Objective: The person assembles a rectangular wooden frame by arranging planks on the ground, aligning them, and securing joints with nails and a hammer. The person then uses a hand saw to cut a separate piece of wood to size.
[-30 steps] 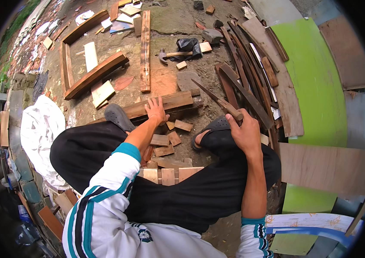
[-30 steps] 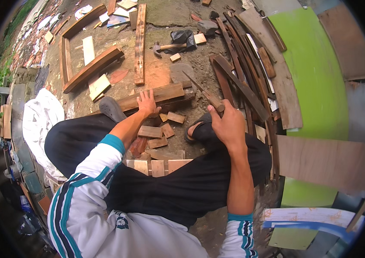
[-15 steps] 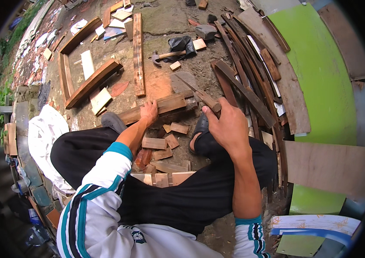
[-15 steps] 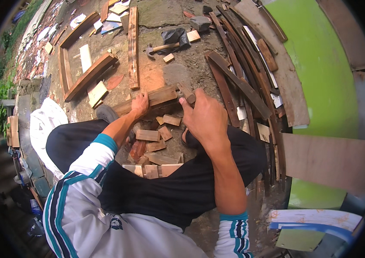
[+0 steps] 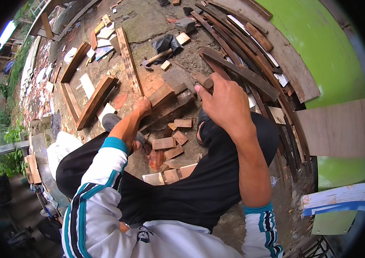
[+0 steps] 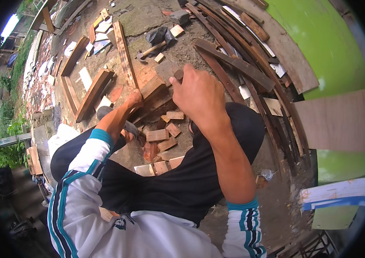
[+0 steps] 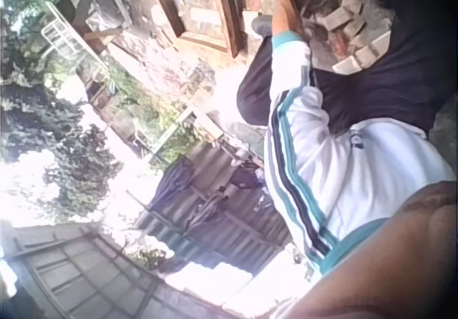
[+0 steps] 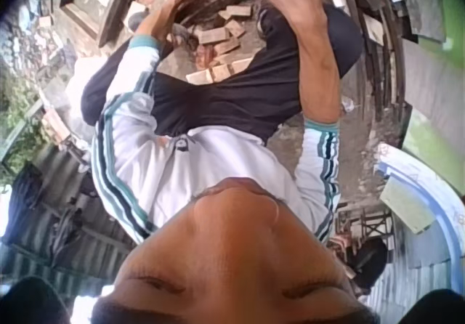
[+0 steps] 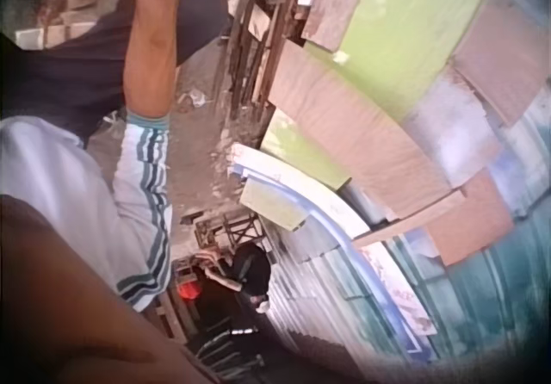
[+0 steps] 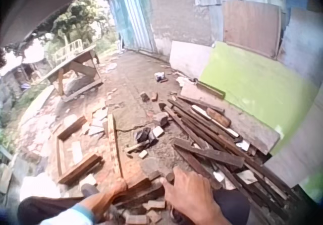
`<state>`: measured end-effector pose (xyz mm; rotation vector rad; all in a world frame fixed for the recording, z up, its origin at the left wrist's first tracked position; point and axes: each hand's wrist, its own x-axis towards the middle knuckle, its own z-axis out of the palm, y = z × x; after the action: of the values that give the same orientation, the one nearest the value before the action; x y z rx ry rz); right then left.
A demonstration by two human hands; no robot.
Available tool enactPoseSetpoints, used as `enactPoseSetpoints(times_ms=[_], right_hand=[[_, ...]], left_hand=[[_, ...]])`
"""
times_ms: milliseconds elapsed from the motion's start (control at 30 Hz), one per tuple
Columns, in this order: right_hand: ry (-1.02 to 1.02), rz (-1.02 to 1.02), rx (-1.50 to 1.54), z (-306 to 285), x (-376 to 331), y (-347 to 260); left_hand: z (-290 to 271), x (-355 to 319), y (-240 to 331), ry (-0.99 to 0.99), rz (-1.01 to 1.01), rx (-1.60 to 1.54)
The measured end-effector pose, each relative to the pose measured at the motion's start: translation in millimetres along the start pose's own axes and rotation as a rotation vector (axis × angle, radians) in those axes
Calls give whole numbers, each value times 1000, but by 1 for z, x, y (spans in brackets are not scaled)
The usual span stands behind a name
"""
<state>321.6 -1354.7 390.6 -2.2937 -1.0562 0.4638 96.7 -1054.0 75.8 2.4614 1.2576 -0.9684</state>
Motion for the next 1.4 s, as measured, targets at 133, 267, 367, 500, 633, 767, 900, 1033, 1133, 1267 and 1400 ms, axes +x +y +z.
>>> enactPoseSetpoints(times_ms=[133,267,367,500,633,767,900,1033,1133,1267,1400], right_hand=[[-23,41,-62,0,-2,2],[-76,34,-47,4,1,-9],[-61,18,-20,15,1,-12],[-80,12,-34,20,-2,-18],[-123,9,-32,21,0,-25],[-87,-71,-45,27,4,-23],[-63,-49,-18,26,10,-28],[-55,-57,3,25,12,-33],[-51,-26,-36,25,12,-29],[-48,-29,-46,29,9,-26],[-104,-7,-50,28,9,-38]], left_hand=[[-9,-10,20,-3,-37,3],[16,4,5,107,-38,-46],[27,8,7,98,-118,-81],[23,-5,11,122,-54,-58],[18,-22,10,125,6,-146],[29,-8,-13,146,143,-139],[21,12,-23,-69,298,-120],[34,18,-47,20,379,-51],[26,13,-35,-2,376,-78],[19,-1,-20,-121,320,-97],[36,5,-44,-33,281,-136]])
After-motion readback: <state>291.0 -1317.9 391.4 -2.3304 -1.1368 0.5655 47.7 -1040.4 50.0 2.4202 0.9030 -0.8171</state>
